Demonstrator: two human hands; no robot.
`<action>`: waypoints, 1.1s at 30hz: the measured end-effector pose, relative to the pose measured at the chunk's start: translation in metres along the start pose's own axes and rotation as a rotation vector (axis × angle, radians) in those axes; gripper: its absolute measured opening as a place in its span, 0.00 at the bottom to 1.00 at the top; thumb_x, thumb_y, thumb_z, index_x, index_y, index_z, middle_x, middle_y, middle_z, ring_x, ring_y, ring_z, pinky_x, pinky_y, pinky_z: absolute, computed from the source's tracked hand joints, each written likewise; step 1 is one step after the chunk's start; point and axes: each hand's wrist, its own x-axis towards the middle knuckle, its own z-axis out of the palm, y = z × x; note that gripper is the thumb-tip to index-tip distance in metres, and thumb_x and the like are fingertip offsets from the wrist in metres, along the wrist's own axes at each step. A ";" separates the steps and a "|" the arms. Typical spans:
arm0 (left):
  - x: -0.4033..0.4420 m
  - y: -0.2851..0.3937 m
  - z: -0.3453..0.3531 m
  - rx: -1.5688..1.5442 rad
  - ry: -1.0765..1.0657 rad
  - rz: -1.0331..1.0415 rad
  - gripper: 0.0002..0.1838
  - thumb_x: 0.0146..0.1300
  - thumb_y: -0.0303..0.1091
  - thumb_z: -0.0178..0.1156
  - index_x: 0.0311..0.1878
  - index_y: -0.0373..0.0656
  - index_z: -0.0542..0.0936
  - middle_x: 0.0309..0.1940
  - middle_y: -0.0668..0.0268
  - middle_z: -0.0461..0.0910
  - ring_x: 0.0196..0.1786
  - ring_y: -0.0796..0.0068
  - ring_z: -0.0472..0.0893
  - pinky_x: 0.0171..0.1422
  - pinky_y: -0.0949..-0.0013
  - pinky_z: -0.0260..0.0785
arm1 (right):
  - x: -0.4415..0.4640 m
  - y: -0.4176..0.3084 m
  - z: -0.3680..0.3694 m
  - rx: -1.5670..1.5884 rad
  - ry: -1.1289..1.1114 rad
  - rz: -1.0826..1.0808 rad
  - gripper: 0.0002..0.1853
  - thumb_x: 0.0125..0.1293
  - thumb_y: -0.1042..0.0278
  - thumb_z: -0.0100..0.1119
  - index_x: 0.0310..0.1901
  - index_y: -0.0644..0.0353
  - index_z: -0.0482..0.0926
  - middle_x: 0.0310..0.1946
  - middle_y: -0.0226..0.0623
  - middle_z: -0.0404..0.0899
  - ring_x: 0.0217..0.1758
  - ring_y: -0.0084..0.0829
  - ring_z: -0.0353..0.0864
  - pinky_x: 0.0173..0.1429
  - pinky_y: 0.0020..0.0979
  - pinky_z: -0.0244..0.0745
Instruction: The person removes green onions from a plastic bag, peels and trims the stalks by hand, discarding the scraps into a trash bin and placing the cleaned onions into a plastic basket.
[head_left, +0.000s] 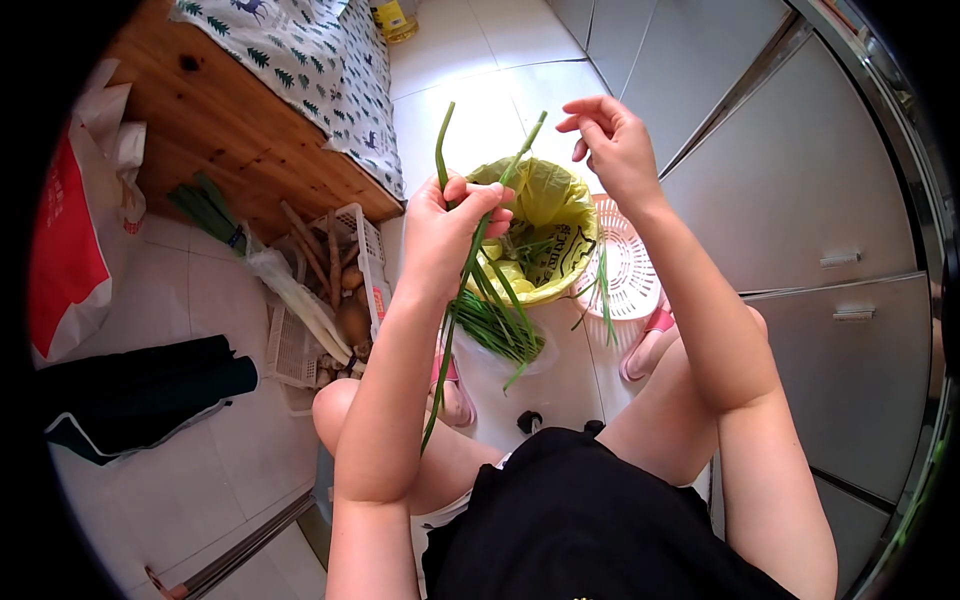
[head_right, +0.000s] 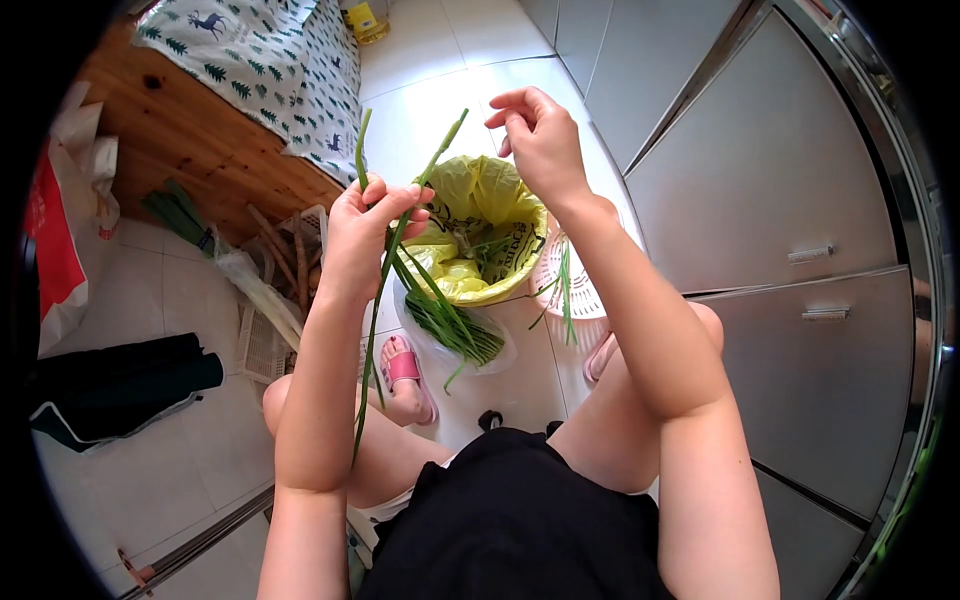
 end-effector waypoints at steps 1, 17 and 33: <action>0.000 0.001 -0.001 -0.009 0.002 0.002 0.18 0.61 0.27 0.63 0.26 0.51 0.61 0.36 0.55 0.83 0.32 0.78 0.80 0.39 0.74 0.77 | 0.002 0.000 -0.003 0.011 -0.014 0.018 0.10 0.71 0.74 0.47 0.48 0.64 0.76 0.39 0.38 0.84 0.30 0.20 0.79 0.34 0.20 0.73; 0.000 0.003 -0.003 -0.111 -0.010 -0.108 0.16 0.61 0.26 0.62 0.28 0.51 0.63 0.38 0.55 0.82 0.31 0.78 0.80 0.38 0.77 0.77 | -0.008 -0.005 0.019 0.468 -0.345 0.277 0.16 0.72 0.63 0.51 0.55 0.63 0.76 0.51 0.39 0.80 0.59 0.28 0.76 0.63 0.31 0.69; 0.000 -0.001 0.003 -0.101 -0.012 -0.070 0.16 0.62 0.28 0.63 0.29 0.49 0.63 0.40 0.58 0.81 0.39 0.71 0.84 0.42 0.74 0.79 | -0.016 -0.008 0.021 0.406 -0.321 0.277 0.11 0.65 0.61 0.63 0.42 0.59 0.81 0.36 0.31 0.83 0.42 0.21 0.81 0.48 0.24 0.72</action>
